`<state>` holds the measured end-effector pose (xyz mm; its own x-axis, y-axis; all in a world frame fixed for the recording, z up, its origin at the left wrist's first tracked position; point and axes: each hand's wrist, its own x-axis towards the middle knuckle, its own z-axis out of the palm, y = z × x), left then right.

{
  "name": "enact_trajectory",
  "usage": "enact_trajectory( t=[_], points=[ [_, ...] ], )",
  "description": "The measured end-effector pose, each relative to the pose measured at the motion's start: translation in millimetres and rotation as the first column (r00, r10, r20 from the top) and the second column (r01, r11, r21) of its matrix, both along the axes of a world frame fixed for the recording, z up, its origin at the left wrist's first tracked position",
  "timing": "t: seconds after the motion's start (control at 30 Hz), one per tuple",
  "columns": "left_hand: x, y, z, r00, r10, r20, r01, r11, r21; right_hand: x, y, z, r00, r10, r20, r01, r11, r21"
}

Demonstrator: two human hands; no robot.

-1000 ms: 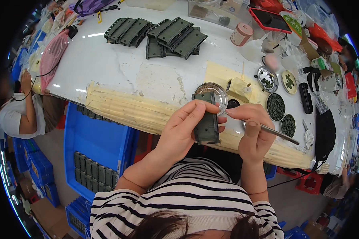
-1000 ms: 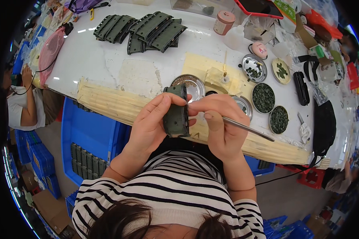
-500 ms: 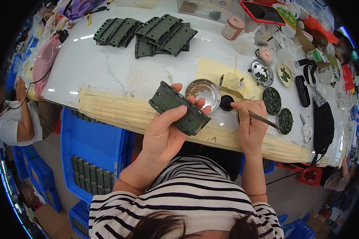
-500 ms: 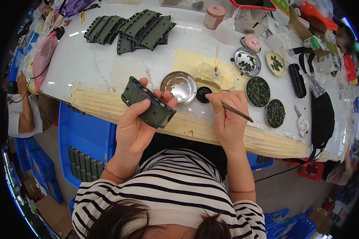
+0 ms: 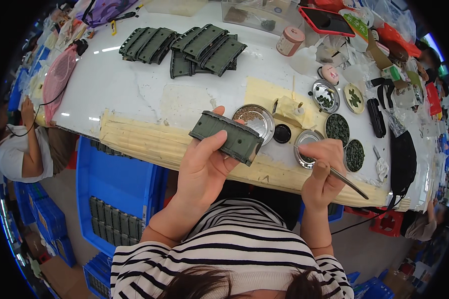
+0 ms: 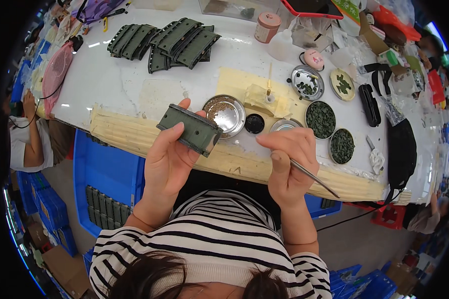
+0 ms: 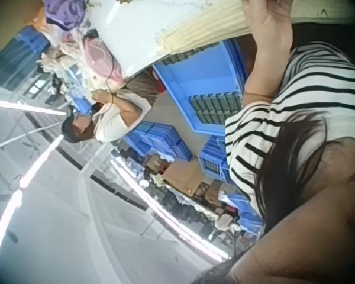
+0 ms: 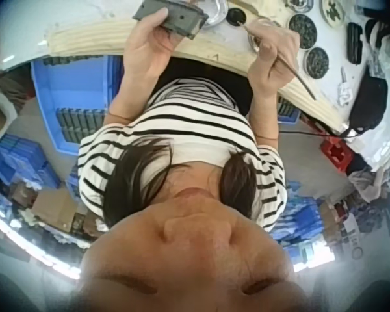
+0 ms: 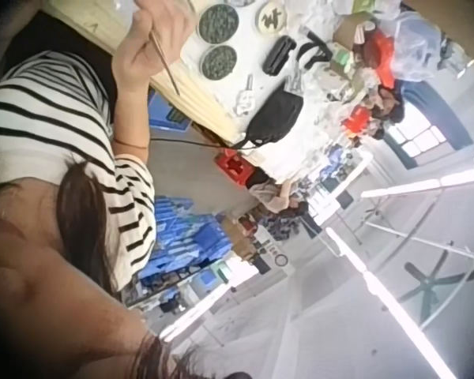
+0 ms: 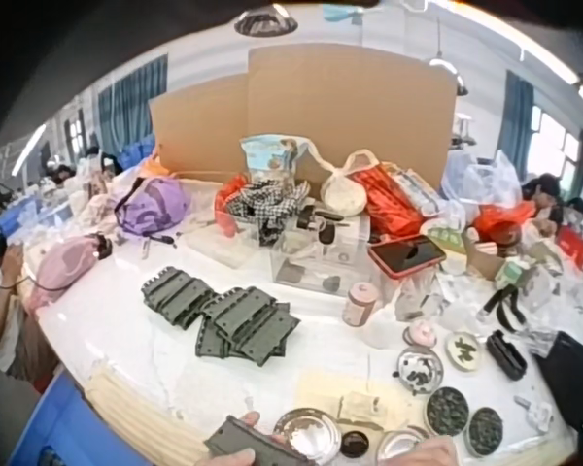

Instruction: The recorder is assembling small toy tank parts, applying liquid with a brush and using tweezers for precision placement.

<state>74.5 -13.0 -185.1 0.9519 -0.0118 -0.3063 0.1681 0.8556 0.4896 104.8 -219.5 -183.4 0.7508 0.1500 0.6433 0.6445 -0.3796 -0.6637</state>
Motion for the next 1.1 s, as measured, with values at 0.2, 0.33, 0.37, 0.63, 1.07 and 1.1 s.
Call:
enact_trajectory(
  t=[0.2, 0.33, 0.37, 0.63, 1.07, 1.1],
  points=[
    [1, -5, -1, 0.999, -0.035, -0.033, 0.034, 0.999, -0.024, -10, 16, 8, 0.952, 0.301, -0.06, -0.291, 0.946, 0.144],
    [0, -6, -1, 0.999, -0.026, -0.025, 0.026, 1.0, -0.006, -15, 24, 7, 0.922, 0.345, -0.175, -0.294, 0.919, 0.262],
    [0, -6, -2, 0.999, -0.027, -0.017, 0.027, 1.0, 0.0, -14, 24, 7, 0.918, 0.354, -0.178, -0.304, 0.918, 0.256],
    [-1, -8, -2, 0.999, -0.044, 0.004, 0.044, 0.999, -0.013, -14, 24, 6, 0.917, 0.351, -0.188, -0.304, 0.922, 0.239],
    [0, -8, -3, 0.999, -0.047, -0.013, 0.046, 0.999, -0.022, -13, 24, 7, 0.92, 0.344, -0.189, -0.3, 0.926, 0.228],
    [0, -8, -3, 0.999, -0.047, -0.015, 0.046, 0.999, -0.025, -13, 24, 7, 0.92, 0.343, -0.189, -0.3, 0.927, 0.223]
  ],
)
